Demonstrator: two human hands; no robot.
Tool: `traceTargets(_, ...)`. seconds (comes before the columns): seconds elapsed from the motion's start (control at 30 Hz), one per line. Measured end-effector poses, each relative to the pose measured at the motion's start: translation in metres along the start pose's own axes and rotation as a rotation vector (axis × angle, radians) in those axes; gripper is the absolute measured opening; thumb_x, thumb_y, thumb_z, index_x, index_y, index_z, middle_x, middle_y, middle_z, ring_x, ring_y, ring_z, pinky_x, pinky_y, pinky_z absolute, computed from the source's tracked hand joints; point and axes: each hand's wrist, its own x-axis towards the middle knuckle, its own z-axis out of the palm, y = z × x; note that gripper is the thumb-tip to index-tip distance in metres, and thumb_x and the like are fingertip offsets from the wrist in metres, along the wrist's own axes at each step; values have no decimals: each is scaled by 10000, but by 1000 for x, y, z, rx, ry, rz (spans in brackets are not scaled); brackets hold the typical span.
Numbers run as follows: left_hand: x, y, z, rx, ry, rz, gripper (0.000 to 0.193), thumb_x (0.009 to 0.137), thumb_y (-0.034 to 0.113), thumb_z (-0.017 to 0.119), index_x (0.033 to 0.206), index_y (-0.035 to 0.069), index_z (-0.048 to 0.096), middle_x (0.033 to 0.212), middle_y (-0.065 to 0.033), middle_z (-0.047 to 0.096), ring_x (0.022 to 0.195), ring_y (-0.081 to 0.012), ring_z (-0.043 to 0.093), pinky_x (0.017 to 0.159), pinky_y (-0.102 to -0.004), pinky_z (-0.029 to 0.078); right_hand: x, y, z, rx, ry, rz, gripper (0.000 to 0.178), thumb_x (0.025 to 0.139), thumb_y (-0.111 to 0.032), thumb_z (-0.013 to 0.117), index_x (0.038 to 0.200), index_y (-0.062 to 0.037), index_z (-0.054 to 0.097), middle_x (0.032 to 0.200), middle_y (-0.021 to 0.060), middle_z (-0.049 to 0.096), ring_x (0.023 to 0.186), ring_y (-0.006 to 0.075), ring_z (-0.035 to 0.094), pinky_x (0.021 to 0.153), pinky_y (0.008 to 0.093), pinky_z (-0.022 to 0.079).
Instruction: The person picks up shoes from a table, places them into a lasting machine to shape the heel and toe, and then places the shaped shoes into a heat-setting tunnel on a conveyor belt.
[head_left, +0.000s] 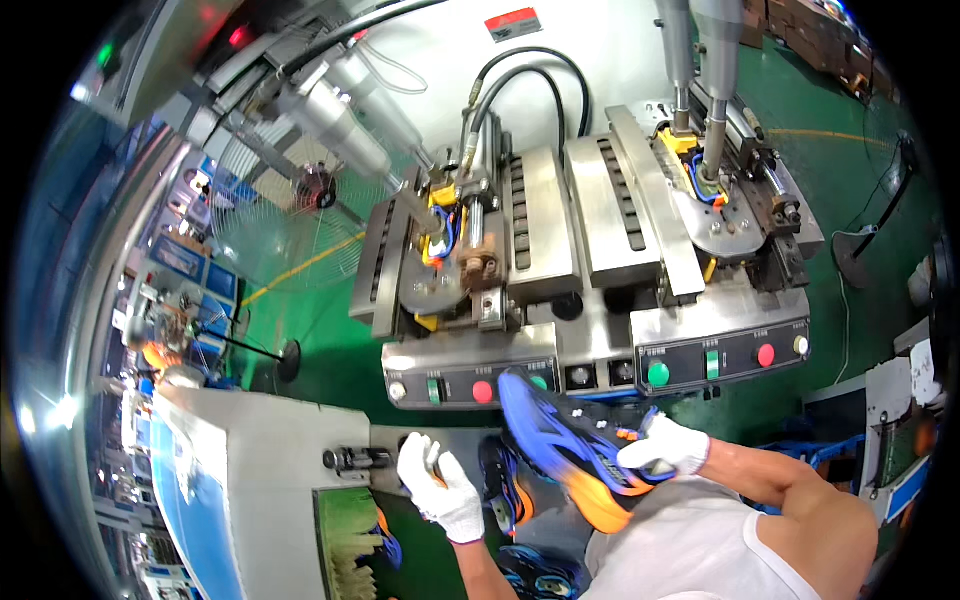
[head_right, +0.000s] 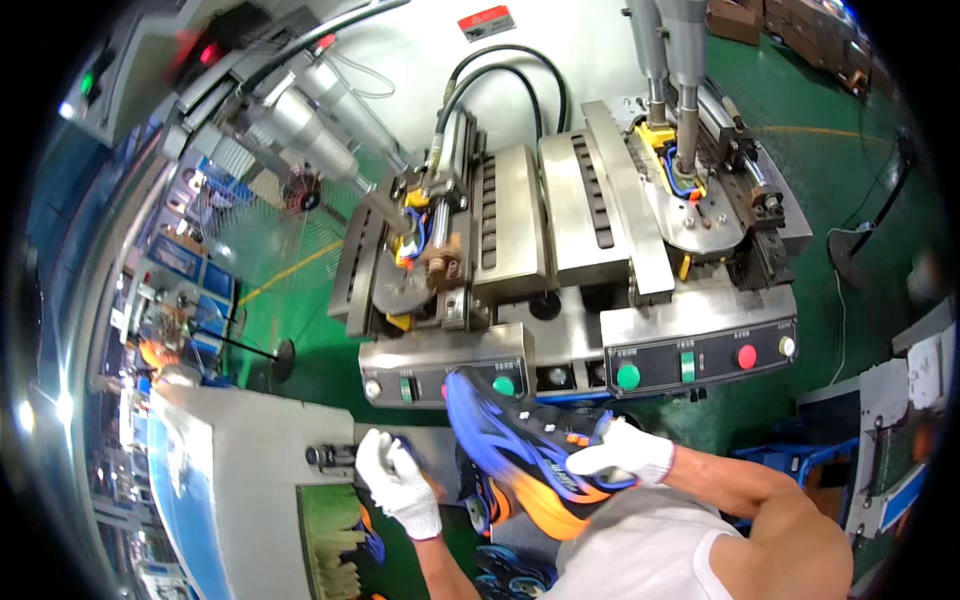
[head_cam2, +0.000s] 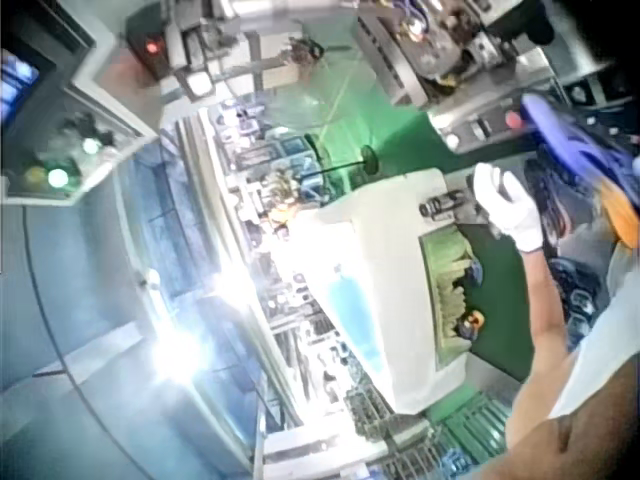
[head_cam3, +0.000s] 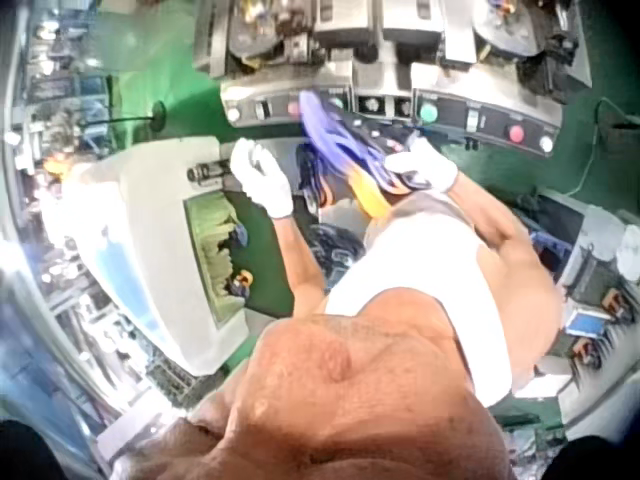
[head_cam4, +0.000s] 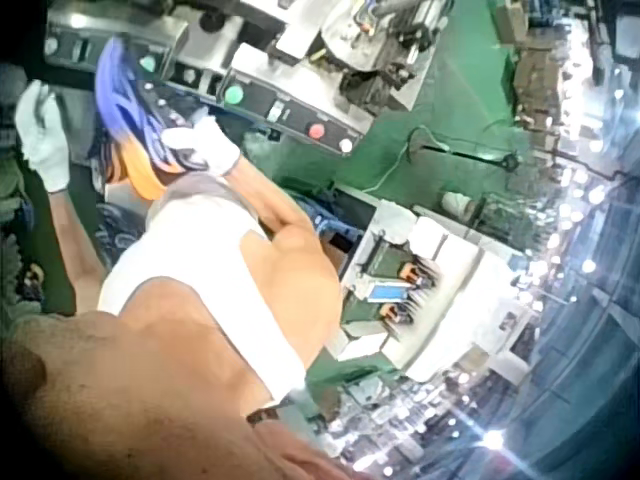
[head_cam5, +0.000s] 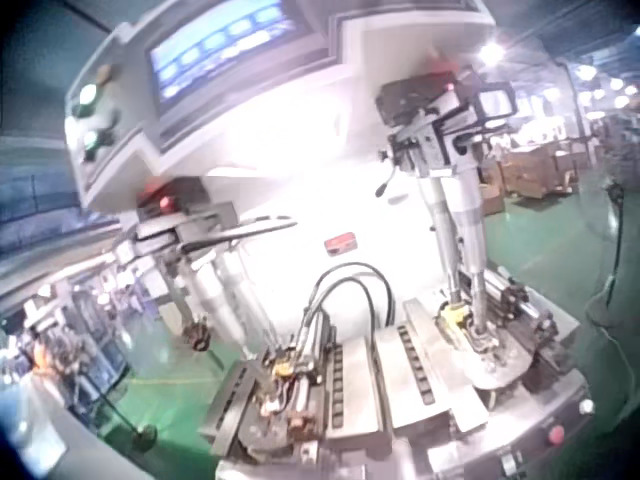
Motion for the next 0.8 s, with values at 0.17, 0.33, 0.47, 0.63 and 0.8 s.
traceTargets(0.17, 22, -10, 55, 216, -215, 76, 428, 975, 41, 628, 1394, -4, 554, 1365, -165, 587, 1180, -279, 617, 1031, -385, 509, -25, -52, -30, 397, -62, -233, 631, 830, 32, 695, 1440, 15, 536, 1232, 177, 709, 997, 228, 736, 870, 356, 611)
traceTargets(0.33, 77, 3, 97, 265, -259, 237, 405, 967, 69, 667, 1359, -7, 597, 1330, -190, 648, 1222, -314, 635, 1087, -407, 479, -10, -61, -37, 527, -74, -385, 739, 798, 21, 546, 1529, 25, 440, 1378, 231, 635, 1182, 316, 690, 1029, 431, 559)
traceTargets(0.47, 129, -20, 118, 256, -323, 267, 416, 965, 127, 693, 1360, 27, 610, 1371, -180, 627, 1260, -344, 610, 1092, -408, 469, 5, -51, -44, 621, -169, -390, 716, 827, 14, 544, 1534, 21, 430, 1386, 224, 630, 1178, 306, 691, 1029, 423, 558)
traceTargets(0.63, 177, -44, 146, 311, -492, 200, 446, 1000, 214, 651, 1404, 41, 574, 1408, -200, 591, 1310, -355, 569, 1108, -439, 447, 39, -25, -71, 618, -154, -381, 666, 861, -3, 564, 1516, 22, 448, 1338, 202, 659, 1140, 289, 705, 979, 411, 587)
traceTargets(0.8, 219, -89, 200, 389, -597, 203, 543, 1000, 304, 640, 1443, 12, 525, 1428, -230, 566, 1324, -386, 549, 1121, -452, 427, 39, -35, -63, 625, -69, -357, 619, 867, 24, 590, 1475, 36, 476, 1289, 187, 675, 1056, 268, 731, 922, 417, 615)
